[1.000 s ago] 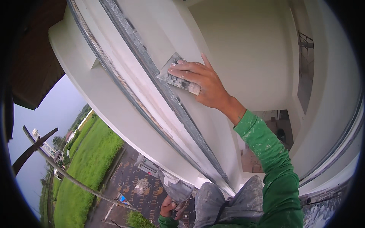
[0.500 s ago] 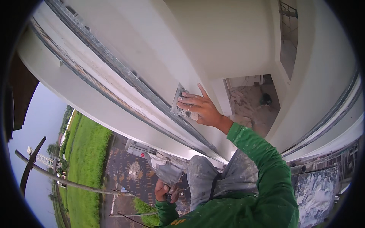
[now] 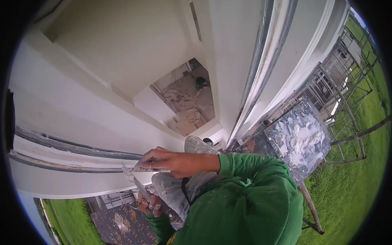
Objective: The person applies plaster to a vertical wall surface using a trowel and a smaller finishing tool. They repeatedly scoop plaster from a hawk, spread it along a vertical joint, and smooth the surface. The work is performed on scaffolding with a green field visible in the background.
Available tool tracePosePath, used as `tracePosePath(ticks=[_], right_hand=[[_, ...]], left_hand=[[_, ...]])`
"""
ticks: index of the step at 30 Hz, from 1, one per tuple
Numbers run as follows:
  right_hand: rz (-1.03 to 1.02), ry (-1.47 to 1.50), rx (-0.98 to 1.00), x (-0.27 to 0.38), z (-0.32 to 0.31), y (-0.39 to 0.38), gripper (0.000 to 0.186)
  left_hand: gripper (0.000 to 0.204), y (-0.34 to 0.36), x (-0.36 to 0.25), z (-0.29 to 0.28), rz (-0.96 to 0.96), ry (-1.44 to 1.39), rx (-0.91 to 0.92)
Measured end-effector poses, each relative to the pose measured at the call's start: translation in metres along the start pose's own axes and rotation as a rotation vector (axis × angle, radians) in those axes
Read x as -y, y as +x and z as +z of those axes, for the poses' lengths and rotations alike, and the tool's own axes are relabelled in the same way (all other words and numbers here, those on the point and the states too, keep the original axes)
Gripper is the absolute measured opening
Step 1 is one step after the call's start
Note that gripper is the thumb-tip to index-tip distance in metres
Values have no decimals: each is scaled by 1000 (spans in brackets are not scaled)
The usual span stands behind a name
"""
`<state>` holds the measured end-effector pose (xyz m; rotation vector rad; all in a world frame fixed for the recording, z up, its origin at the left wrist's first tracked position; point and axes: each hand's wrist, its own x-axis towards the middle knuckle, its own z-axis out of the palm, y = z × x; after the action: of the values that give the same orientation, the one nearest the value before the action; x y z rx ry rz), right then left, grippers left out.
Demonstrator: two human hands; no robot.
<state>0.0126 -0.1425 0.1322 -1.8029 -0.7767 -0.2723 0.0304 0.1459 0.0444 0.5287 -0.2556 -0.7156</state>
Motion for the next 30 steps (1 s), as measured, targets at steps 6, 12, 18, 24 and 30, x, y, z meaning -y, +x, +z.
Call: tracePosePath(ticks=[6, 12, 18, 24, 30], right_hand=[[681, 439, -718, -14, -24, -80, 32], [1029, 1382, -647, 5, 9, -64, 42], [876, 901, -664, 76, -22, -70, 28], [159, 70, -726, 64, -33, -55, 35], [-167, -157, -152, 34, -1, -57, 32]], left_hand=[[41, 47, -11, 16, 13, 1309, -20], [44, 94, 23, 33, 624, 1996, 400], [55, 83, 26, -8, 592, 2051, 560], [33, 37, 50, 7, -319, 245, -59], [58, 10, 36, 13, -451, -140, 106]])
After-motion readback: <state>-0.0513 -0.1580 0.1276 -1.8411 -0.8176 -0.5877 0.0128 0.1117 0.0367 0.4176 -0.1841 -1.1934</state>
